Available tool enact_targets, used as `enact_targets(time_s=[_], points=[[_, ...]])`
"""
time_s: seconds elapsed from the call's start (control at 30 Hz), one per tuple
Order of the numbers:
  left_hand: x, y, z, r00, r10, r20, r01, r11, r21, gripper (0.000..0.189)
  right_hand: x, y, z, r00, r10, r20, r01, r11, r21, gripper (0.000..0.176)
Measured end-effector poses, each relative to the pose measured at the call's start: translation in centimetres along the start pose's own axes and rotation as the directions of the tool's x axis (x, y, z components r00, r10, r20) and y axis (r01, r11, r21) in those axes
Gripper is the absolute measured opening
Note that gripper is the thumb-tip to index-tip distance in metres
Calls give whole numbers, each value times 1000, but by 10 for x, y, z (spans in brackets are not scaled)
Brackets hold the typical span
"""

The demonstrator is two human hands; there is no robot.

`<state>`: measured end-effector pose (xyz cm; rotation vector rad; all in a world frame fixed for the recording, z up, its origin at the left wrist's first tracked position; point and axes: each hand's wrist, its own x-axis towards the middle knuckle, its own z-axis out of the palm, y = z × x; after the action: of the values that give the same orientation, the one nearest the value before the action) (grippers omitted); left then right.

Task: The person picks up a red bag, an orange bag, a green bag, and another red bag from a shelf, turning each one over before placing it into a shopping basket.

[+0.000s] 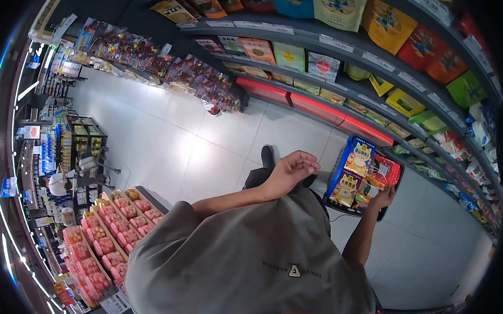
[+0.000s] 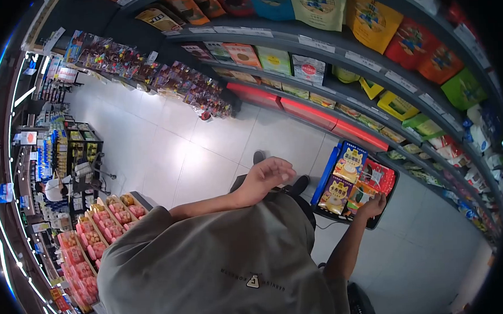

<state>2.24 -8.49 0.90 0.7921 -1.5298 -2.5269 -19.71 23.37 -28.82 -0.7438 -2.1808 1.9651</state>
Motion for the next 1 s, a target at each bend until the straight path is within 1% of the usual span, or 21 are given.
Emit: enact_targets(time_s=[0.03, 0.07, 0.1, 0.13, 0.2, 0.23, 0.27, 0.33, 0.4, 0.43, 0.5, 0.57, 0.67, 0.73, 0.8, 0.83, 0.87, 0.93, 1.0], points=[[2, -3, -7, 1000, 14, 23, -14, 1000, -4, 23, -21, -47, 14, 999, -34, 4, 34, 999, 17, 33], [4, -3, -11, 998, 29, 49, -28, 1000, -8, 22, -33, -76, 25, 998, -69, 6, 68, 997, 36, 34], [3, 2, -15, 999, 15, 44, -14, 1000, -7, 22, -28, -82, 33, 991, -126, 45, 121, 988, 98, 33], [4, 4, -22, 998, 34, 52, -33, 999, -16, 22, -38, -104, 44, 988, -146, 46, 141, 984, 106, 33], [6, 6, -37, 994, 89, 70, -86, 995, -46, 21, -68, -152, 69, 976, -186, 117, 167, 974, 155, 33], [6, 14, -44, 994, 92, 65, -91, 995, -28, 21, -82, -170, 83, 974, -184, 131, 152, 964, 219, 31], [5, 19, -51, 990, 121, 73, -118, 992, -39, 21, -98, -188, 96, 968, -212, 134, 177, 956, 232, 31], [7, 27, -67, 989, 135, 60, -131, 990, -56, 21, -129, -220, 122, 923, -316, 217, 292, 947, 137, 28], [7, 35, -84, 979, 189, 74, -181, 979, -94, 22, -153, -235, 152, 857, -404, 319, 372, 915, 157, 25], [7, 40, -91, 977, 205, 64, -200, 976, -87, 22, -166, -241, 169, 808, -457, 372, 417, 890, 186, 23], [6, 53, -107, 972, 229, 49, -226, 972, -69, 22, -196, -260, 207, 724, -487, 488, 421, 873, 246, 22], [8, 59, -124, 962, 269, 41, -265, 960, -94, 21, -231, -278, 246, 652, -467, 597, 348, 884, 311, 23], [7, 71, -149, 949, 316, 19, -311, 942, -126, 22, -264, -296, 310, 487, -480, 730, 384, 868, 315, 25], [6, 78, -167, 945, 326, -34, -328, 936, -129, 22, -295, -316, 350, 404, -488, 774, 397, 856, 332, 28], [3, 86, -183, 929, 367, -54, -371, 919, -137, 23, -318, -327, 394, 301, -554, 776, 397, 813, 426, 32], [1, 88, -192, 919, 386, -83, -395, 909, -137, 23, -332, -338, 411, 285, -504, 815, 366, 844, 393, 36], [-1, 90, -200, 908, 402, -114, -415, 900, -134, 24, -343, -346, 430, 273, -513, 814, 370, 837, 403, 36], [-6, 94, -216, 895, 422, -141, -440, 887, -140, 25, -362, -359, 465, 248, -494, 834, 438, 825, 358, 38], [-12, 98, -232, 889, 410, -203, -436, 894, -102, 29, -380, -380, 490, 258, -372, 892, 454, 862, 228, 45]])
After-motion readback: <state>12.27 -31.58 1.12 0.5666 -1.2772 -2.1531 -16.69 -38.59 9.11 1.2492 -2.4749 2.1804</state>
